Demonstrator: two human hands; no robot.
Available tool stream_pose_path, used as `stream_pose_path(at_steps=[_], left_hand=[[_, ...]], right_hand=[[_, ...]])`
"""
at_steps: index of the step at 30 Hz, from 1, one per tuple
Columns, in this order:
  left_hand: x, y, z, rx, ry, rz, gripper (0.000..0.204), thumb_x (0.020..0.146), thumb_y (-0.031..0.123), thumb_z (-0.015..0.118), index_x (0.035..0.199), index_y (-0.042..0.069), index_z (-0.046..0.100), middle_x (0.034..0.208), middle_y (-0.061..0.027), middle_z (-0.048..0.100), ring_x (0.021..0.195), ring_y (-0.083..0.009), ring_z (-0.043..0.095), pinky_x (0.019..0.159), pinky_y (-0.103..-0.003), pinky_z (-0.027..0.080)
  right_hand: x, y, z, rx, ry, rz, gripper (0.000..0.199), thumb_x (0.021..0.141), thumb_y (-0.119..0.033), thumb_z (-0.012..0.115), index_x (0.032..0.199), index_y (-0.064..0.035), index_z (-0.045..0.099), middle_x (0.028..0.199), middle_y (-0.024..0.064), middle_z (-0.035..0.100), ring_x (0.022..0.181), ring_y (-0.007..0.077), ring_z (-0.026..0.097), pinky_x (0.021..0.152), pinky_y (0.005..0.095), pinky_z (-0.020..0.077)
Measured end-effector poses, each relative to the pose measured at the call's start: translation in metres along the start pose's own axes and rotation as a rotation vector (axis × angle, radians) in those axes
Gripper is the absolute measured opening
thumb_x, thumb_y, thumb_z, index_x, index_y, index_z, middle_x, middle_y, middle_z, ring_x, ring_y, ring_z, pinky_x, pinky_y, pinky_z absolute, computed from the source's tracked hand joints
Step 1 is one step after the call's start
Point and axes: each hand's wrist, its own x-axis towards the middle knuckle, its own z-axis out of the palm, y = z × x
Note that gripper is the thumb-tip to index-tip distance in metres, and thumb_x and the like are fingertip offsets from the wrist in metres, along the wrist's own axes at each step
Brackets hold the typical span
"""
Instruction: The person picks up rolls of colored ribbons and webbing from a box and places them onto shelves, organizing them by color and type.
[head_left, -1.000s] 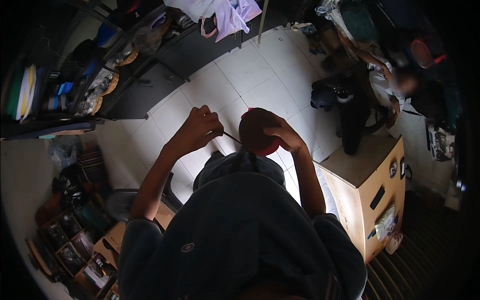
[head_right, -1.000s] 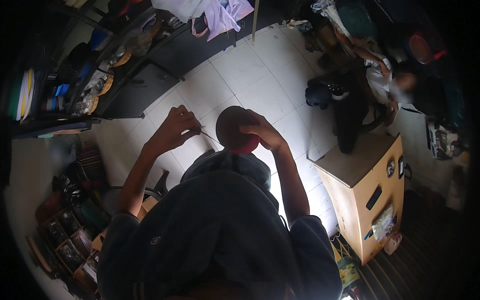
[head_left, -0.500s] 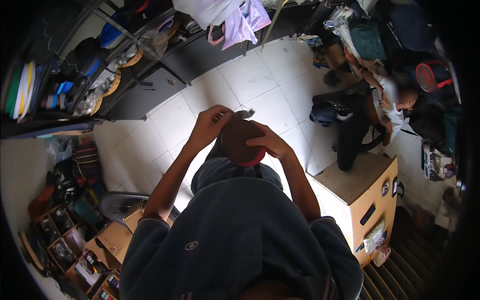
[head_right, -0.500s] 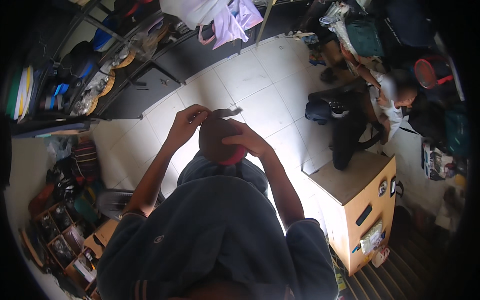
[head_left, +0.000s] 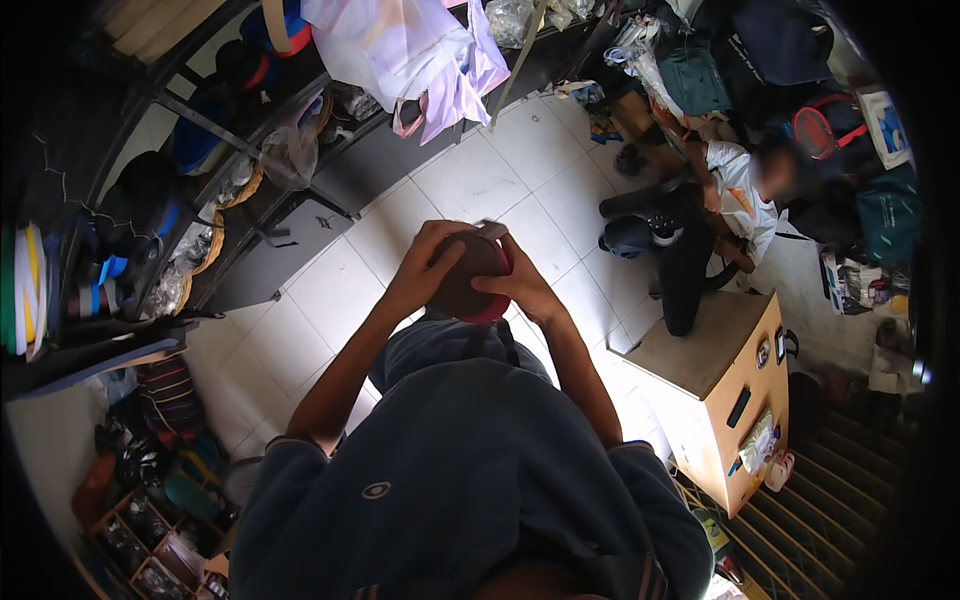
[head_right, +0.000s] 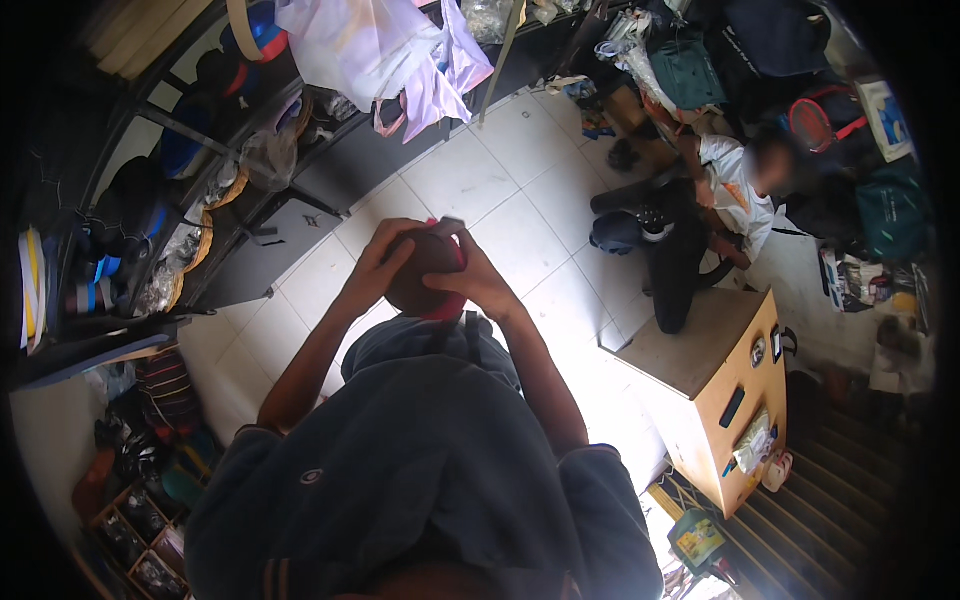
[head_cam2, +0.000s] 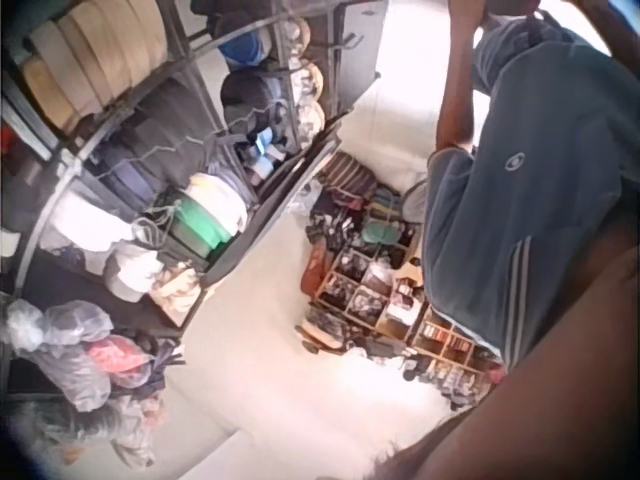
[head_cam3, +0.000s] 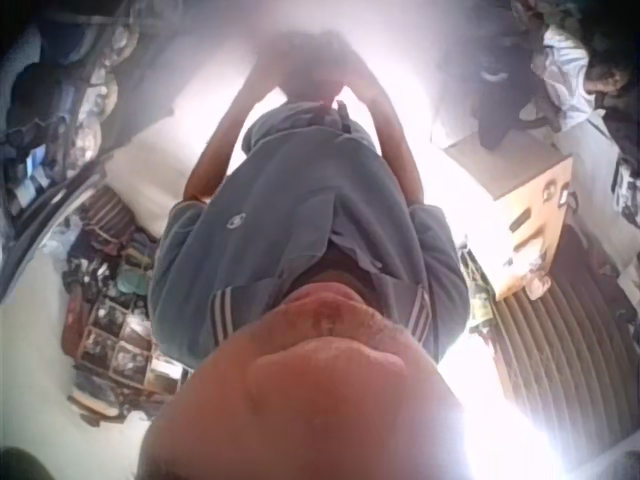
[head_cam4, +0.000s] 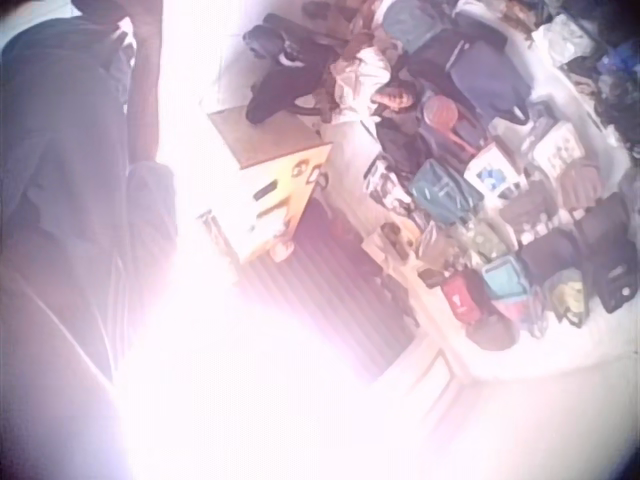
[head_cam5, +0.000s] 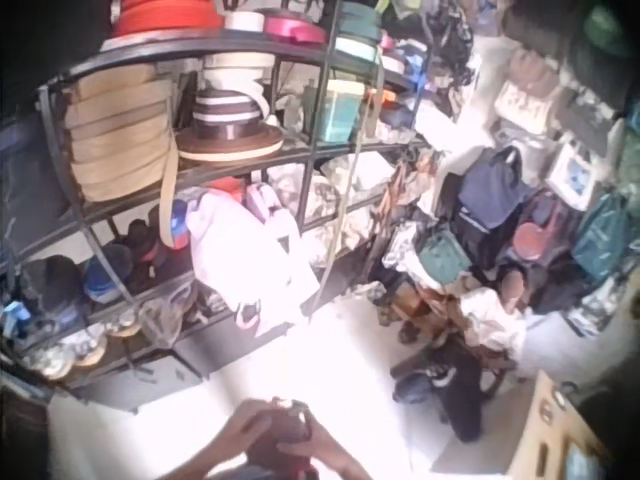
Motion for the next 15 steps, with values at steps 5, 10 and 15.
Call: stream_pose_path(at_steps=[5, 10, 15], left_hand=[[0.008, 0.005, -0.028, -0.222, -0.164, -0.152, 0.041, 0.088, 0.011, 0.060, 0.127, 0.007, 0.047, 0.118, -0.0089, 0.055, 0.113, -0.0187, 0.052, 0.098, -0.032, 0.040], [0.007, 0.004, -0.051, -0.201, -0.206, -0.176, 0.041, 0.087, 0.009, 0.061, 0.126, 0.006, 0.048, 0.118, -0.0087, 0.056, 0.112, -0.0182, 0.053, 0.097, -0.032, 0.041], [0.005, 0.010, -0.078, -0.085, -0.152, -0.043, 0.040, 0.085, 0.011, 0.066, 0.122, 0.006, 0.053, 0.114, -0.0091, 0.060, 0.108, -0.0175, 0.057, 0.094, -0.031, 0.044]], right_hand=[[0.015, -0.005, 0.024, 0.034, 0.103, -0.055, 0.088, 0.071, -0.017, 0.078, 0.140, -0.0041, 0.025, 0.128, 0.0167, 0.047, 0.120, 0.0268, 0.048, 0.102, 0.0362, 0.0383], [0.029, 0.015, 0.037, -0.062, 0.211, -0.110, 0.087, 0.083, -0.037, 0.067, 0.146, -0.0033, 0.018, 0.133, 0.0204, 0.045, 0.124, 0.0298, 0.045, 0.104, 0.0354, 0.0362], [0.044, -0.023, 0.037, -0.414, 0.455, -0.048, 0.043, 0.094, -0.034, 0.052, 0.126, -0.0049, 0.054, 0.129, 0.0202, 0.048, 0.119, 0.0333, 0.049, 0.101, 0.0374, 0.0382]])
